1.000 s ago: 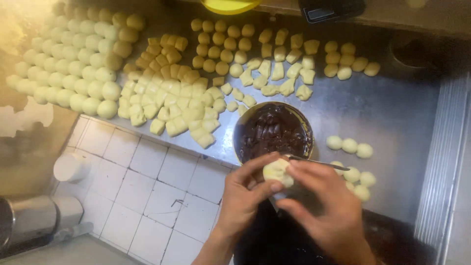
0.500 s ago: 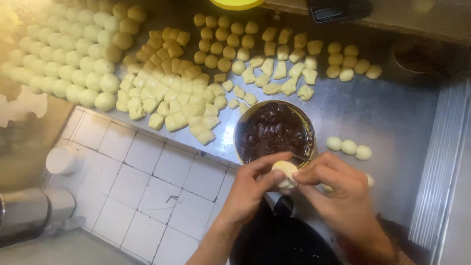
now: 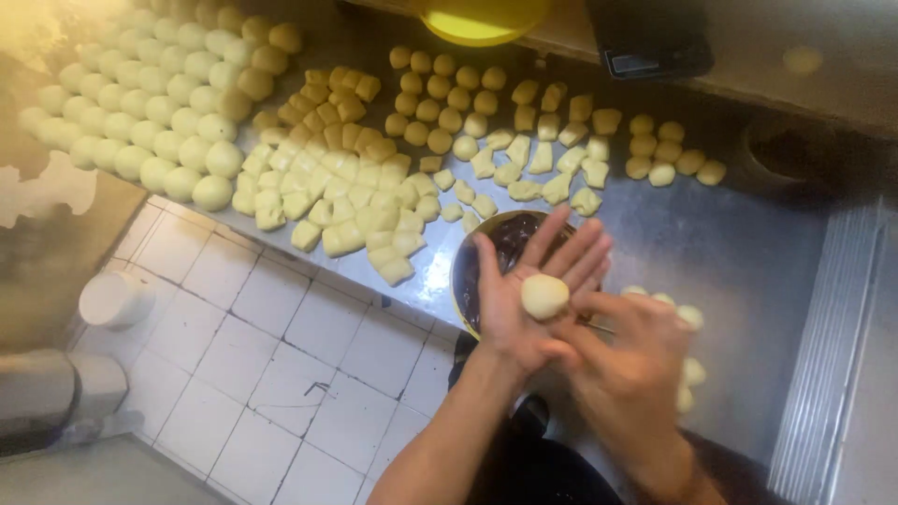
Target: Fill small pieces of bread dough with chocolate paste and roll them into balls.
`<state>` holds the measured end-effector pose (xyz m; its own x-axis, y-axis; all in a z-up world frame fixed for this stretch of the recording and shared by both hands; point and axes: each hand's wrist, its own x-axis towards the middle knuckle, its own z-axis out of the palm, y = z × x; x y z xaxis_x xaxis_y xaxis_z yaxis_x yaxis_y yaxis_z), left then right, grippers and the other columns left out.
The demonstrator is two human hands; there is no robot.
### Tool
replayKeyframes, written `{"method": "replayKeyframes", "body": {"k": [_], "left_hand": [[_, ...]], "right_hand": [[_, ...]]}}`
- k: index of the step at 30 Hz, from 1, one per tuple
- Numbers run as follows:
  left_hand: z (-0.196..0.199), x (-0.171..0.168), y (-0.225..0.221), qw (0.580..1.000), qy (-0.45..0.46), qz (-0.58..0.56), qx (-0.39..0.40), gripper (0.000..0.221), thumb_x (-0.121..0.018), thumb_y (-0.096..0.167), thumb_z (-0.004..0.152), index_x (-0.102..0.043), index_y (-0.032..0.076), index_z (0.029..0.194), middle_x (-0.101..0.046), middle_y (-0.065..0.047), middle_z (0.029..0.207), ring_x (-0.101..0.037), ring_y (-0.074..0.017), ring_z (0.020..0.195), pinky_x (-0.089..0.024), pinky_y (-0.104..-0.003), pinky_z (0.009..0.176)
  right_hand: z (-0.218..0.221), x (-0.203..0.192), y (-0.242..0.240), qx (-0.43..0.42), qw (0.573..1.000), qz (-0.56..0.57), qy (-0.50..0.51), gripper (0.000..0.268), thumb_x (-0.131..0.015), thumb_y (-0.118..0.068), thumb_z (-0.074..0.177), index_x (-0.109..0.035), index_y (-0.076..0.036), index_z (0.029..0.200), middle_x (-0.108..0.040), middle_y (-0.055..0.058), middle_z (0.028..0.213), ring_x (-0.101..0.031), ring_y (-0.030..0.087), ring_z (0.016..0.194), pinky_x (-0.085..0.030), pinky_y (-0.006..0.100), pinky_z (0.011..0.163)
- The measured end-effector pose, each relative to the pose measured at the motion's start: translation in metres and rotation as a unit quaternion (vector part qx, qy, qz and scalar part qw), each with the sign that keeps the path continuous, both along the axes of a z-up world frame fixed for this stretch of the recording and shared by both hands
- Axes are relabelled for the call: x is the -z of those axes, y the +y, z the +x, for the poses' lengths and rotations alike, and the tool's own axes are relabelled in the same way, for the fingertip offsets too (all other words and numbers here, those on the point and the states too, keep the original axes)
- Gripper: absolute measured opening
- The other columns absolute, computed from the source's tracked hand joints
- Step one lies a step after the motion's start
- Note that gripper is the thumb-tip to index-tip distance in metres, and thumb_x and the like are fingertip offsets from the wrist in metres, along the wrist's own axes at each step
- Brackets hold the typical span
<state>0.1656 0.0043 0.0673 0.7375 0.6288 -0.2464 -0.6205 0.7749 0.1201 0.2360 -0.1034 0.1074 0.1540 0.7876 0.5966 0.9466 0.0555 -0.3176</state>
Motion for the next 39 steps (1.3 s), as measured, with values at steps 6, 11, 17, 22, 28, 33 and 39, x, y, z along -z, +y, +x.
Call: {"method": "replayKeyframes", "body": {"k": [6, 11, 17, 22, 28, 33, 39], "left_hand": [[0.017, 0.012, -0.019, 0.995, -0.040, 0.068, 0.057, 0.104, -0.012, 0.086, 0.095, -0.038, 0.008, 0.159, -0.040, -0.022, 0.160, -0.039, -0.0364, 0.148, -0.029, -0.049, 0.126], [0.011, 0.000, -0.024, 0.992, -0.013, 0.122, 0.017, 0.099, -0.010, 0.085, 0.091, -0.025, 0.021, 0.165, -0.031, -0.018, 0.168, -0.034, -0.0359, 0.153, -0.023, -0.051, 0.128], [0.014, 0.009, -0.010, 0.984, -0.168, 0.063, 0.004, 0.105, -0.013, 0.090, 0.092, -0.013, 0.020, 0.169, -0.022, -0.019, 0.170, -0.029, -0.0375, 0.153, -0.022, -0.052, 0.127], [0.016, 0.003, -0.026, 0.986, -0.062, 0.151, 0.039, 0.106, -0.015, 0.088, 0.095, -0.009, 0.015, 0.172, -0.022, -0.027, 0.171, -0.028, -0.0415, 0.156, -0.019, -0.050, 0.131], [0.021, 0.018, -0.017, 0.988, -0.144, 0.044, 0.038, 0.104, -0.020, 0.090, 0.094, -0.010, 0.020, 0.171, -0.023, -0.021, 0.169, -0.024, -0.0374, 0.155, -0.020, -0.049, 0.128], [0.030, 0.011, -0.013, 0.995, -0.076, 0.050, 0.050, 0.100, -0.015, 0.087, 0.092, -0.013, 0.023, 0.169, -0.022, -0.018, 0.170, -0.025, -0.0351, 0.155, -0.020, -0.049, 0.128], [0.033, 0.038, -0.008, 0.992, -0.086, 0.063, 0.070, 0.097, -0.025, 0.083, 0.096, -0.018, 0.018, 0.168, -0.026, -0.022, 0.169, -0.029, -0.0384, 0.154, -0.024, -0.053, 0.128]], "right_hand": [[0.002, 0.020, 0.012, -0.015, 0.951, 0.028, 0.308, 0.029, -0.077, -0.008, 0.087, -0.067, -0.007, 0.115, -0.070, 0.008, 0.116, -0.070, 0.026, 0.102, -0.056, 0.037, 0.091], [-0.003, 0.036, 0.018, -0.030, 0.961, 0.001, 0.276, 0.033, -0.083, -0.008, 0.084, -0.069, -0.007, 0.114, -0.072, 0.008, 0.106, -0.068, 0.023, 0.087, -0.056, 0.036, 0.078], [0.000, 0.030, 0.016, -0.072, 0.964, 0.018, 0.256, 0.028, -0.081, -0.007, 0.084, -0.065, -0.007, 0.107, -0.070, 0.009, 0.102, -0.071, 0.026, 0.098, -0.057, 0.036, 0.087], [0.019, 0.034, 0.022, -0.046, 0.983, 0.006, 0.178, 0.031, -0.080, -0.007, 0.090, -0.064, -0.004, 0.116, -0.072, 0.011, 0.109, -0.073, 0.025, 0.099, -0.058, 0.035, 0.088], [0.016, 0.033, -0.002, 0.018, 0.939, -0.131, 0.317, 0.060, -0.089, -0.024, 0.075, -0.062, -0.011, 0.127, -0.073, 0.010, 0.111, -0.075, 0.025, 0.101, -0.059, 0.037, 0.088], [0.039, 0.007, -0.007, -0.027, 0.962, -0.146, 0.228, 0.095, -0.090, -0.026, 0.066, -0.043, -0.010, 0.147, -0.057, 0.017, 0.140, -0.059, 0.038, 0.128, -0.045, 0.048, 0.108], [0.046, 0.034, -0.010, -0.094, 0.947, -0.132, 0.278, 0.066, -0.084, -0.008, 0.081, -0.046, -0.019, 0.135, -0.051, 0.023, 0.156, -0.060, 0.036, 0.132, -0.048, 0.047, 0.109]]}}
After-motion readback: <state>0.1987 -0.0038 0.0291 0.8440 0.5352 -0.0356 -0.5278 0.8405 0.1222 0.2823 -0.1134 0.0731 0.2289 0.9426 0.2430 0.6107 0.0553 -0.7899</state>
